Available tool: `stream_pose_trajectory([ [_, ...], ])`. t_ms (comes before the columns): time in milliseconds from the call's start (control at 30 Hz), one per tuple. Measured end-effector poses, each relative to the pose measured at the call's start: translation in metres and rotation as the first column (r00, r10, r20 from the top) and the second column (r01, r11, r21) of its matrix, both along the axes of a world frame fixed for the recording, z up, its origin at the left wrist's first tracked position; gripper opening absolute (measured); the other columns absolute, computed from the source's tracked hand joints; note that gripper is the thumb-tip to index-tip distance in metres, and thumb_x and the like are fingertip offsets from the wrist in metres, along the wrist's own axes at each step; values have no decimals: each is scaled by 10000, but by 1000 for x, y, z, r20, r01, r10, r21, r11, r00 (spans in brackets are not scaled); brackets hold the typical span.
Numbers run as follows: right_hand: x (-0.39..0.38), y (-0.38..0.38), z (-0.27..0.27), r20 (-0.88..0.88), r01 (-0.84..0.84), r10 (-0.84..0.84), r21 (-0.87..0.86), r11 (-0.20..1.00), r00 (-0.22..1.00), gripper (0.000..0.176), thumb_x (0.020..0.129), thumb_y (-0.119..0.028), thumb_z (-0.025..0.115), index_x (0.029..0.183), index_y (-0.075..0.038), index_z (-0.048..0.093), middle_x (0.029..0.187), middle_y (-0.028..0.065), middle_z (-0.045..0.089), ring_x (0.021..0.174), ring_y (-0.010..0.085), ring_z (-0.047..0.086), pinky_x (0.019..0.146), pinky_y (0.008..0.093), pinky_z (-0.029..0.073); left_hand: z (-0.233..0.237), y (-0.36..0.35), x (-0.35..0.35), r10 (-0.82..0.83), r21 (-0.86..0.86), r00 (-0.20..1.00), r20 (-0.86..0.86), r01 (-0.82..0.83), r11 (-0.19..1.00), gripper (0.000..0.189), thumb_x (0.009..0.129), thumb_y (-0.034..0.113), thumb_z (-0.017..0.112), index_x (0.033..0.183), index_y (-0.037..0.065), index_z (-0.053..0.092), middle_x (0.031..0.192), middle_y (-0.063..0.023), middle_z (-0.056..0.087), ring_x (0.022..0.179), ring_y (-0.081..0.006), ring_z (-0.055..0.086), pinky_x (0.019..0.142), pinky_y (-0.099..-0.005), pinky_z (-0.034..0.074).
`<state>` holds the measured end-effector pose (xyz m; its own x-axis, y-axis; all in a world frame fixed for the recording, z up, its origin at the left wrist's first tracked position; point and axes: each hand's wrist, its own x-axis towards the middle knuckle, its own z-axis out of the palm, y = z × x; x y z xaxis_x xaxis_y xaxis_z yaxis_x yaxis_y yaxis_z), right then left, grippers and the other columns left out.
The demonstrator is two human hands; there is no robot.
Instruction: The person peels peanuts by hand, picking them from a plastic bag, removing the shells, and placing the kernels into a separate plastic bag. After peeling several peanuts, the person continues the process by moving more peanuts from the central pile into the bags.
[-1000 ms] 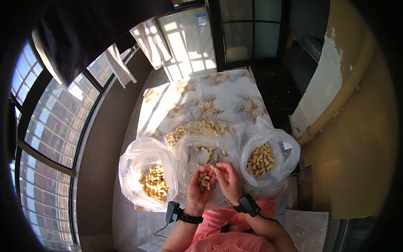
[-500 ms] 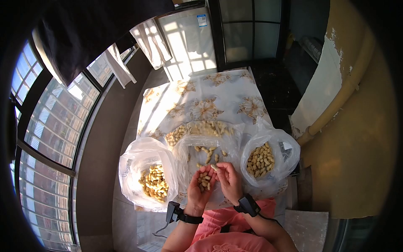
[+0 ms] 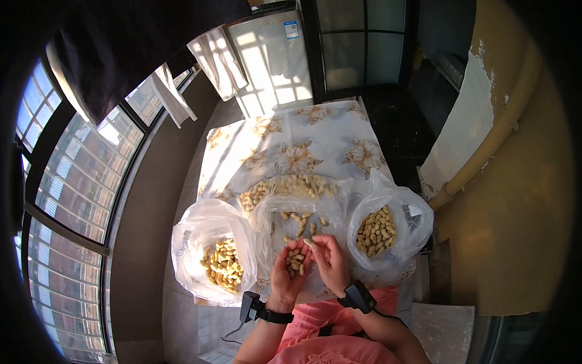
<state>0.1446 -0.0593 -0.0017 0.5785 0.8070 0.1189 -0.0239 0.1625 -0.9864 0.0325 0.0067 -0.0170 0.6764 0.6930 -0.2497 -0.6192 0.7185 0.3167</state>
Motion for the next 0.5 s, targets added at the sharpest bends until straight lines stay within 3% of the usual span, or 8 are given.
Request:
stream_pose_trajectory([
  [500, 0, 0, -3, -19, -1, 1, 3, 1000, 1000, 195, 1022, -96, 560, 1190, -1, 536, 999, 47, 638, 849, 85, 603, 778, 230, 501, -3, 0, 1, 19, -14, 1000, 14, -19, 1000, 350, 1074, 268, 396, 1211, 16, 596, 1284, -136, 626, 1231, -276, 577, 1099, -417, 442],
])
